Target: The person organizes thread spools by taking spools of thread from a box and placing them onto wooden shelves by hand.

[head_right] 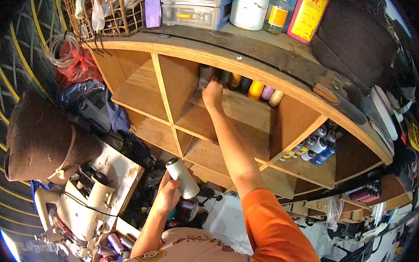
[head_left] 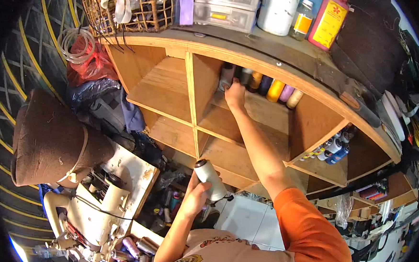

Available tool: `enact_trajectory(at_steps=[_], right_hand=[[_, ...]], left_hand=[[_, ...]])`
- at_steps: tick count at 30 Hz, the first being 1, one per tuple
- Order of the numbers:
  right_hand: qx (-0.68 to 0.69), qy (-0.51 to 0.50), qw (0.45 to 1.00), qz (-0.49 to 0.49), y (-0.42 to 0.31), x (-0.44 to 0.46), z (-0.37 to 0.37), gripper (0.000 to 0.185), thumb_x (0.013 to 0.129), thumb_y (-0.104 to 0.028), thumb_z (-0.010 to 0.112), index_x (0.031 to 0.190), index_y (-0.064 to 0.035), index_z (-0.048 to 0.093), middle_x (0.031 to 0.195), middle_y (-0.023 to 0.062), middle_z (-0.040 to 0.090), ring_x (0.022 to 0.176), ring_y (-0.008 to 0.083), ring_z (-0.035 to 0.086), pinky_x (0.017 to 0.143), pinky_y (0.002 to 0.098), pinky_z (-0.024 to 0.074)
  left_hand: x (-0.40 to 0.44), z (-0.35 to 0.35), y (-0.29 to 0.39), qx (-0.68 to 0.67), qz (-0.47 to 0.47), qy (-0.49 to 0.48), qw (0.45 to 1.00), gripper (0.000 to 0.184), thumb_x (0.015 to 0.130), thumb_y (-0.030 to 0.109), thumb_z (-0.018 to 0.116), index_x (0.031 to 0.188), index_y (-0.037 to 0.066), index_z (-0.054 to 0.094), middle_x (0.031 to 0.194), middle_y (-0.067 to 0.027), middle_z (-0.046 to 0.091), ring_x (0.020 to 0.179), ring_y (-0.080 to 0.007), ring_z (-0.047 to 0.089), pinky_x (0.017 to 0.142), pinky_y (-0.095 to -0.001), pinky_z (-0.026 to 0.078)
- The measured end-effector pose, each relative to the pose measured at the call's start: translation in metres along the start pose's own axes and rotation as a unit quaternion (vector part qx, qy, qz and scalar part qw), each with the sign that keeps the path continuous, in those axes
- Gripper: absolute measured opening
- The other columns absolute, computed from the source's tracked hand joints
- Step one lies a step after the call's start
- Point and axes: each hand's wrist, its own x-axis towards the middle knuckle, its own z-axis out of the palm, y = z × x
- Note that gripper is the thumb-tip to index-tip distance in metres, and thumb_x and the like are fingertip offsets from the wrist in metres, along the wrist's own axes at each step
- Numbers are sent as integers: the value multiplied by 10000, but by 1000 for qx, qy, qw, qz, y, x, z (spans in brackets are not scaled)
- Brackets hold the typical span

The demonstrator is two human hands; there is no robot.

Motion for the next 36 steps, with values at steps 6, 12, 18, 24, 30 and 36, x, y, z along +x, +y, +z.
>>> enact_trajectory(at_steps=[6,12,18,24,30,36], right_hand=[[5,12,1000,1,-4,-10,-9,450,744,-238,737,1072,29,583,930,236,648,899,398,620,733,424,520],[143,-112,980,-77,14,-41,-55,427,777,-170,711,1129,18,562,914,163,673,856,219,657,731,370,523],[295,-443,844,-66,-12,-141,-156,487,781,-120,720,1202,34,529,1131,129,608,1043,202,589,850,331,507],[251,-144,952,-100,-18,-138,-123,423,682,-120,757,1045,9,581,943,175,673,912,298,664,756,373,512],[124,-6,989,-75,-9,-59,-39,421,677,-242,800,967,-8,603,896,176,676,792,283,666,704,366,509],[46,48,996,-54,-7,-44,-3,444,661,-222,796,986,-6,585,891,219,650,856,400,620,744,437,499]], left_hand=[[19,14,18,100,58,-12,993,491,803,22,607,1251,-18,409,1106,-122,556,1055,-219,532,948,-355,402],[45,25,38,257,129,9,958,480,776,34,718,1187,-23,477,1058,-106,590,994,-180,570,880,-326,453],[87,41,44,369,264,85,887,584,708,51,780,1217,-15,500,1125,-145,562,1008,-229,597,843,-344,506],[99,53,39,507,337,116,785,688,715,15,766,1309,-18,422,1231,-145,458,1134,-252,532,888,-341,509],[73,44,12,464,314,103,822,661,742,-47,702,1320,-26,382,1259,-156,392,1186,-291,489,989,-365,464],[50,24,5,462,320,117,819,574,763,-32,677,1279,5,430,1239,-181,432,1160,-311,489,942,-381,484]])
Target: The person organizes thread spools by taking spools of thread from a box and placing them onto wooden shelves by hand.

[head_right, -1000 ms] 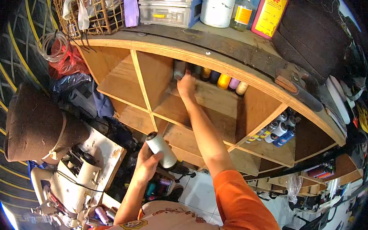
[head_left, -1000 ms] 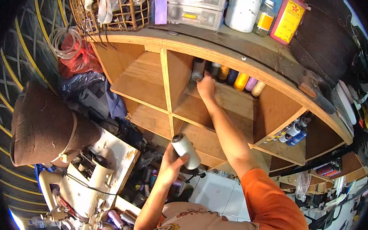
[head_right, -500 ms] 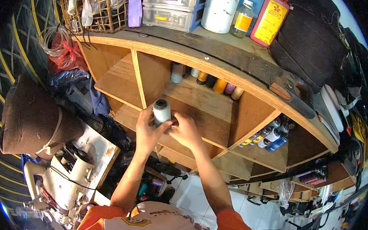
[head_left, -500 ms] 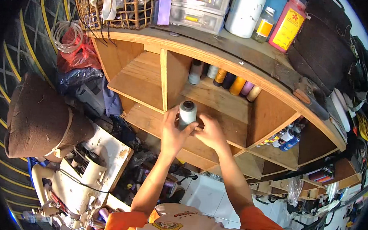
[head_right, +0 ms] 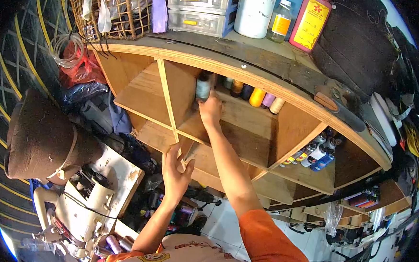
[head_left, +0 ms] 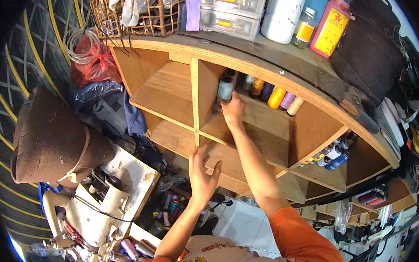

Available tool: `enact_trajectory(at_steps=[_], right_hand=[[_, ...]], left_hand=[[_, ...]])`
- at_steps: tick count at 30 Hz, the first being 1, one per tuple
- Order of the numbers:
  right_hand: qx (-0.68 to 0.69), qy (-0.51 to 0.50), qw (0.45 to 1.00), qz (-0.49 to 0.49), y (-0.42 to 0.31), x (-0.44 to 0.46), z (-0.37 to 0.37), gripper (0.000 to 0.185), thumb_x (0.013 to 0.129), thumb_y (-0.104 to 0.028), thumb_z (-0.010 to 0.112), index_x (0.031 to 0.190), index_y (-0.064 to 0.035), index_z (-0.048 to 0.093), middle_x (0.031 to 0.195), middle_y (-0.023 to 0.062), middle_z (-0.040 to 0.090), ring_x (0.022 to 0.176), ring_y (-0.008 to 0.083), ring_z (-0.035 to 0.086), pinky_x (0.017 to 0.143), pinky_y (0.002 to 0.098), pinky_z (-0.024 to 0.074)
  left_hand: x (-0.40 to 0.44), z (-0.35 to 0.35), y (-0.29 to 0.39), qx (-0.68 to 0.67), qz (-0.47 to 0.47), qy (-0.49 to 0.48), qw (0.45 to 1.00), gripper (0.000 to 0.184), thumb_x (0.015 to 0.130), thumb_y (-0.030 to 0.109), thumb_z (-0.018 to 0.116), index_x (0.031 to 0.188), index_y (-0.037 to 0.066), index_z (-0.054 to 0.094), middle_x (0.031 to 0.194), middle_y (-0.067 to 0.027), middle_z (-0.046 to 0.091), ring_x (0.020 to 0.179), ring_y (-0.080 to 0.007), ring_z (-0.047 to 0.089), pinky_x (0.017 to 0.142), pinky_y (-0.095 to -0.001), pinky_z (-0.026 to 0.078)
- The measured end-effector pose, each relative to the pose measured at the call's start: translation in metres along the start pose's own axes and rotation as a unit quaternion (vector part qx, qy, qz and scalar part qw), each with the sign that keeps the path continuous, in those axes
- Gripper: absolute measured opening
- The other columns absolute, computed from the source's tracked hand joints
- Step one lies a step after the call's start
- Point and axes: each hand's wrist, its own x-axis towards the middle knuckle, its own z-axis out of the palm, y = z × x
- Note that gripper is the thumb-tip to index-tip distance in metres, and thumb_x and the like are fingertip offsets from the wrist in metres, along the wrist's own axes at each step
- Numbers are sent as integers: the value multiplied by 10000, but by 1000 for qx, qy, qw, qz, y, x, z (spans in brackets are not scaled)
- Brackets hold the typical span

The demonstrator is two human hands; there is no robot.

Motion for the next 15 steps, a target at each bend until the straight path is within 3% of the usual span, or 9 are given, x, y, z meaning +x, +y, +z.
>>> enact_trajectory(at_steps=[7,11,14,15], right_hand=[[44,2,999,22,5,-1,3,446,665,-172,791,1011,3,571,921,225,648,894,407,614,783,441,499],[91,-51,993,58,8,-3,6,627,704,-137,776,1225,34,471,1190,248,537,1137,385,506,948,443,423],[65,106,991,-45,2,-22,-10,546,738,-131,749,1203,23,507,1066,222,613,1011,367,591,869,395,486],[140,61,988,-37,2,-34,-21,482,764,-114,728,1180,21,525,1052,187,622,974,310,611,827,365,504]], left_hand=[[-6,-2,-4,24,1,-20,1000,527,766,-45,667,1247,-3,456,1220,-187,444,1132,-313,506,899,-368,515],[-15,7,-6,4,19,-41,999,500,763,-52,663,1224,-14,474,1206,-196,446,1107,-319,513,883,-367,523],[-27,11,7,4,15,-63,998,442,767,-71,648,1180,-17,501,1194,-171,450,1097,-277,521,854,-340,530],[-32,11,11,6,16,-83,996,414,773,-85,638,1159,-16,506,1199,-149,441,1105,-239,522,853,-320,525]])
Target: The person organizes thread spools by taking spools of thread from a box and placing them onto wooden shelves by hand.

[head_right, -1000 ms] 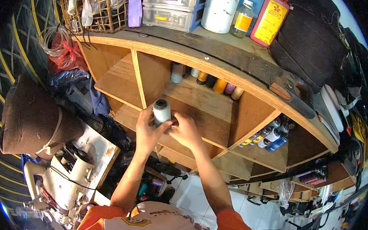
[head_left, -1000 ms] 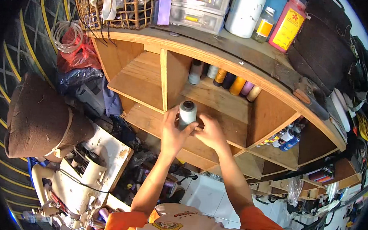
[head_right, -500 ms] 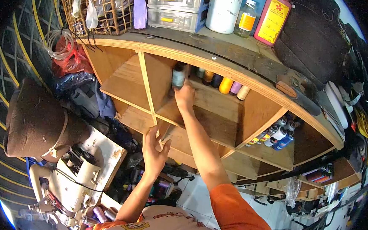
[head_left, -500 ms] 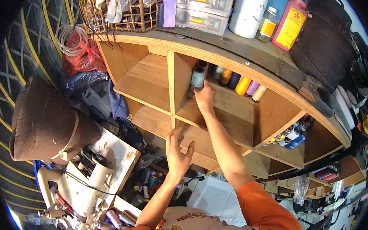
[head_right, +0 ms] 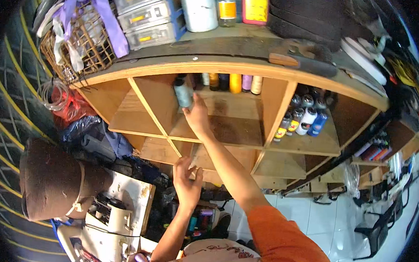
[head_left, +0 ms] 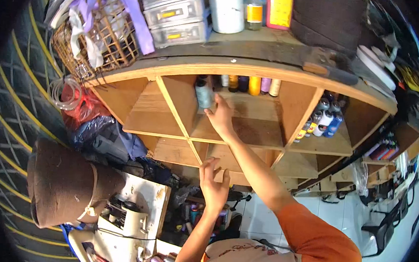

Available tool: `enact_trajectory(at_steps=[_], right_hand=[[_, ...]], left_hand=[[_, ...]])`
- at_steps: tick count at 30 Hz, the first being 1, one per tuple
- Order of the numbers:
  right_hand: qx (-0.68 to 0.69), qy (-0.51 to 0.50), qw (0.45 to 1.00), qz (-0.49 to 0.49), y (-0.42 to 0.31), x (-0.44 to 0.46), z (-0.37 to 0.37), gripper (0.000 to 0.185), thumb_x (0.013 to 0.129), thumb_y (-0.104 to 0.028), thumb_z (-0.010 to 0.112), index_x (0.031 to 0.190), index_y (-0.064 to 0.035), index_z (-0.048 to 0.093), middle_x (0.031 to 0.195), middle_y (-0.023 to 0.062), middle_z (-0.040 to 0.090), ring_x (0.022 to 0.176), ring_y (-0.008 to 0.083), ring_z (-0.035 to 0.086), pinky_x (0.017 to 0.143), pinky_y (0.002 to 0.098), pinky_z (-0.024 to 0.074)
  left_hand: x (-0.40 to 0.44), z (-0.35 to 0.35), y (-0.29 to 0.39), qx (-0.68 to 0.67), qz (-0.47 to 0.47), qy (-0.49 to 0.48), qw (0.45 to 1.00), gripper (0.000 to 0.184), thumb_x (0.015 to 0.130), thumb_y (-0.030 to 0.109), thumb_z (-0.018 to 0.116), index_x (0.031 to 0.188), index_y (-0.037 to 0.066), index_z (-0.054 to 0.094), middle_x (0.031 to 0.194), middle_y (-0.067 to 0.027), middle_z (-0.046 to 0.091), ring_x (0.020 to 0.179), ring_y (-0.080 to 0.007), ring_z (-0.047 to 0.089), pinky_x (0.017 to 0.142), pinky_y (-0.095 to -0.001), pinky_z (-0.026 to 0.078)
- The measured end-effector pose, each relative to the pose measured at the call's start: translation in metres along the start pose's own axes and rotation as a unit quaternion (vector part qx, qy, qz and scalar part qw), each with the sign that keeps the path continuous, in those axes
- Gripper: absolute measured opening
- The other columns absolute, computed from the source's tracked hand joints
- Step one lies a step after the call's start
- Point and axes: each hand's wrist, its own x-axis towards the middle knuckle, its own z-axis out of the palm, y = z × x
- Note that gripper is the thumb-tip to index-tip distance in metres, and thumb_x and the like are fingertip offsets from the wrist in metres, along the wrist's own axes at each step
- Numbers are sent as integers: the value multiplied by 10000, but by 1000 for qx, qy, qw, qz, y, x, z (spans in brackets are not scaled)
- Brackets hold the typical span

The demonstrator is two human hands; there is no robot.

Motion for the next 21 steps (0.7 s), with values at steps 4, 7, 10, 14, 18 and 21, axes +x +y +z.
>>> enact_trajectory(at_steps=[4,7,10,14,18,21], right_hand=[[113,-158,976,95,-39,-89,-117,226,890,-29,588,1099,53,567,989,100,642,920,141,638,761,261,547],[183,-58,939,286,-22,-198,-218,176,896,-9,554,1046,79,579,931,130,649,884,190,653,782,283,553],[127,147,881,431,-28,-315,-339,135,864,1,570,981,41,626,867,106,665,779,153,650,727,276,541],[-46,390,784,481,-82,-455,-470,153,879,-49,549,979,43,621,826,90,652,731,152,642,686,265,532],[-138,534,681,481,-163,-565,-532,205,857,-131,574,942,40,648,813,92,675,697,133,640,640,255,512],[-264,560,551,559,-195,-640,-543,293,790,-195,621,966,35,666,894,132,691,783,188,665,714,303,523]], left_hand=[[-24,17,21,-37,23,-90,995,201,827,-43,617,1022,-25,575,1115,-123,529,871,-169,625,717,-265,540],[-54,47,26,-160,20,-191,968,158,851,-17,601,1009,-16,586,1074,-109,551,864,-150,616,680,-250,526],[-96,81,32,-180,11,-326,928,144,822,-23,607,966,-5,608,1025,-107,586,851,-160,606,671,-252,511],[-170,121,62,-256,-68,-525,809,133,843,-16,581,975,-15,601,1025,-102,576,845,-169,613,689,-250,508],[-234,137,101,-296,-34,-651,698,148,865,-26,548,1007,-25,590,1057,-96,564,825,-167,634,689,-253,521],[-271,145,125,-308,-23,-697,647,150,864,-34,541,1005,-25,593,1043,-90,565,826,-159,632,691,-250,526]])
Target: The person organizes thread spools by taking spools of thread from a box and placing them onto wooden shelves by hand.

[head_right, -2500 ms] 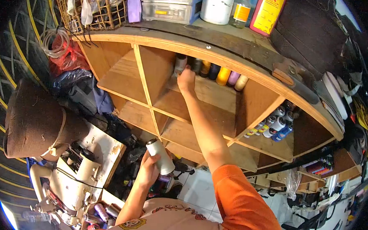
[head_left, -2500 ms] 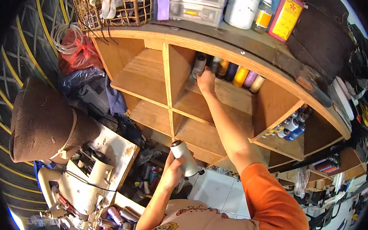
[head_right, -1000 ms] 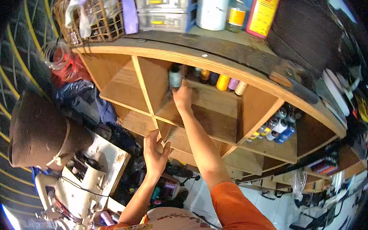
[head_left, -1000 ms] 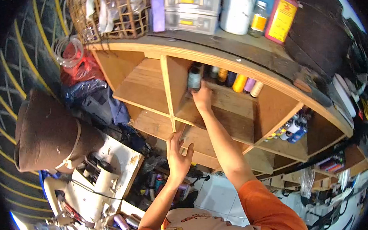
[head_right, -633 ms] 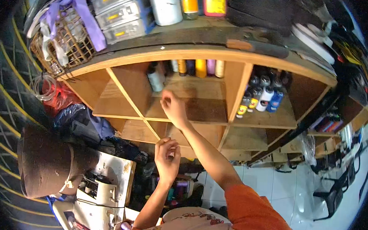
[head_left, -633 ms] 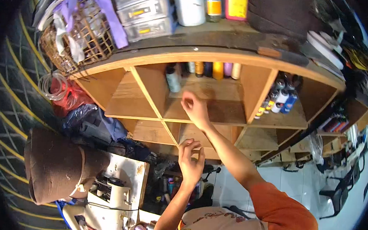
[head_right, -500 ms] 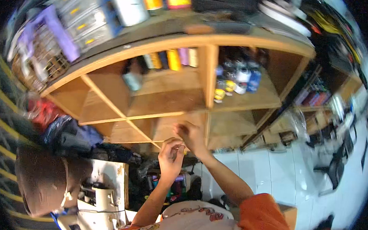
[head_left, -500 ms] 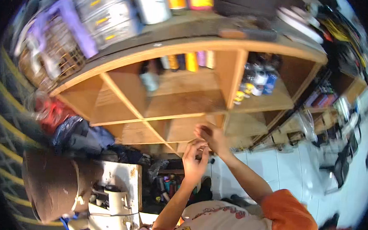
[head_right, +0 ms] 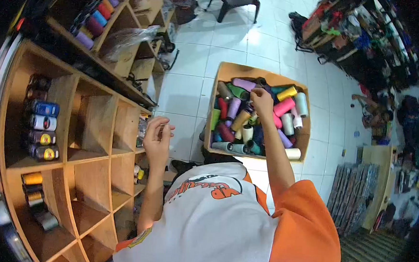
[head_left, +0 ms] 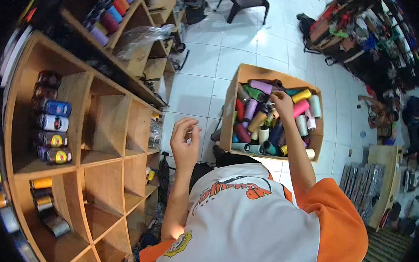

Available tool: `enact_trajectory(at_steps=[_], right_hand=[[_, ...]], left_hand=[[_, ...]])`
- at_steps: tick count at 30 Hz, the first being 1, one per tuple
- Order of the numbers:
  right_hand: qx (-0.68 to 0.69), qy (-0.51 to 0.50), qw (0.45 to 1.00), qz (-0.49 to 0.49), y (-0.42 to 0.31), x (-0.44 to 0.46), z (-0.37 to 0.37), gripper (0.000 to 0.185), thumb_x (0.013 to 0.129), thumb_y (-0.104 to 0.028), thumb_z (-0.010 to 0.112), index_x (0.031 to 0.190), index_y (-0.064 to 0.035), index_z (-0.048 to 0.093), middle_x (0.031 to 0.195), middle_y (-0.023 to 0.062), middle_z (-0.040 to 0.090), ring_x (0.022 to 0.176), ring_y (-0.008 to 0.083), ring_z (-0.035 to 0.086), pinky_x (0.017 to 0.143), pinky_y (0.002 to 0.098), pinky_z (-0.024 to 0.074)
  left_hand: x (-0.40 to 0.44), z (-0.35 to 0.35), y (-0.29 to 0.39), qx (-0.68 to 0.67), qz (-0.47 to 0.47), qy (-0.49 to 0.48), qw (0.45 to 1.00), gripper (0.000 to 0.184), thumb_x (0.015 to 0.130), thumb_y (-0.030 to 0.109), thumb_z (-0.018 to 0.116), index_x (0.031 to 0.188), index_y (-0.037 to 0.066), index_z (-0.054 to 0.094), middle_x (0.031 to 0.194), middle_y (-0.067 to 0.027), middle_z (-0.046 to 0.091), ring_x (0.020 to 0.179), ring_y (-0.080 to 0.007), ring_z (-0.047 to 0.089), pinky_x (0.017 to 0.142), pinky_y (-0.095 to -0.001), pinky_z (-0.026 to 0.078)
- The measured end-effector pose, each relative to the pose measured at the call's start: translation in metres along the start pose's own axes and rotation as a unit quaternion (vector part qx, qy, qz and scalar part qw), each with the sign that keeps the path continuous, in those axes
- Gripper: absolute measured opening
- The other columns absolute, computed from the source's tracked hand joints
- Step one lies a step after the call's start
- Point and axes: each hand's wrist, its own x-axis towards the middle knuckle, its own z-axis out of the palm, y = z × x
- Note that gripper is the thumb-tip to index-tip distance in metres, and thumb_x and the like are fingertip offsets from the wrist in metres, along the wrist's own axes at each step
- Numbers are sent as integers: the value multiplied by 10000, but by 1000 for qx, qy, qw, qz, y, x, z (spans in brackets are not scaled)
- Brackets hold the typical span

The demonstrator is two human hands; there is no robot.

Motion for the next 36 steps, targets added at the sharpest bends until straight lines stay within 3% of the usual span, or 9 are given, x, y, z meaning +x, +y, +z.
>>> enact_trajectory(at_steps=[6,12,19,24,27,29,31,34,36], right_hand=[[-165,64,984,-11,82,31,-15,480,692,-226,701,1113,-15,610,1027,170,652,976,304,617,872,385,475],[-259,79,931,-247,74,76,21,480,674,-130,705,1138,-79,594,1101,159,585,1040,359,529,925,409,433],[-390,2,900,-194,64,83,26,334,726,-185,664,1019,-34,611,1011,162,595,947,360,562,786,436,503],[-25,-68,997,24,46,33,-19,411,742,-336,708,935,27,696,714,145,658,642,209,620,639,318,489],[347,-191,903,168,43,-33,-26,394,822,-319,675,995,35,646,708,10,588,617,112,545,586,240,437],[291,-256,908,161,41,-74,-23,336,832,-235,668,1062,8,631,867,49,632,715,116,588,635,255,477],[193,-272,935,122,3,-105,-25,323,846,-218,641,1079,5,626,981,85,640,817,157,622,689,282,504],[22,-18,996,-89,-17,-118,-11,356,867,-222,629,1170,-40,595,1059,126,629,978,236,598,859,324,469],[-13,-78,957,-280,-57,-121,-12,321,846,-240,629,1124,-80,625,1104,116,615,1043,260,574,899,380,443]], left_hand=[[1,41,-6,28,-18,-51,998,137,863,-20,554,993,-21,599,1008,-82,585,814,-150,630,687,-254,520],[-21,43,-22,61,-94,-92,990,161,919,57,540,1060,-14,571,955,-64,619,845,-128,617,684,-235,487],[-41,65,-25,-10,-185,-111,976,185,921,76,549,1078,-20,570,939,-73,623,845,-131,610,703,-247,486],[-27,90,-40,-108,-293,-204,928,270,919,145,572,1120,-34,545,992,-117,625,895,-187,619,772,-306,518],[-22,119,-65,-162,-375,-199,891,410,909,214,599,1210,-37,478,1097,-129,594,983,-201,599,800,-334,521],[-17,135,-74,-166,-404,-211,874,531,887,278,628,1272,-25,420,1155,-140,561,1013,-213,587,806,-341,523],[-14,146,-97,-151,-380,-248,878,528,862,293,655,1234,-27,460,1087,-136,593,933,-215,622,782,-319,530],[-9,158,-88,-3,-253,-217,943,449,834,297,675,1117,-17,524,967,-107,631,862,-199,620,731,-332,510],[-9,158,-89,130,-175,-185,958,391,808,272,684,1049,-8,556,845,-104,652,739,-184,612,656,-332,492]])
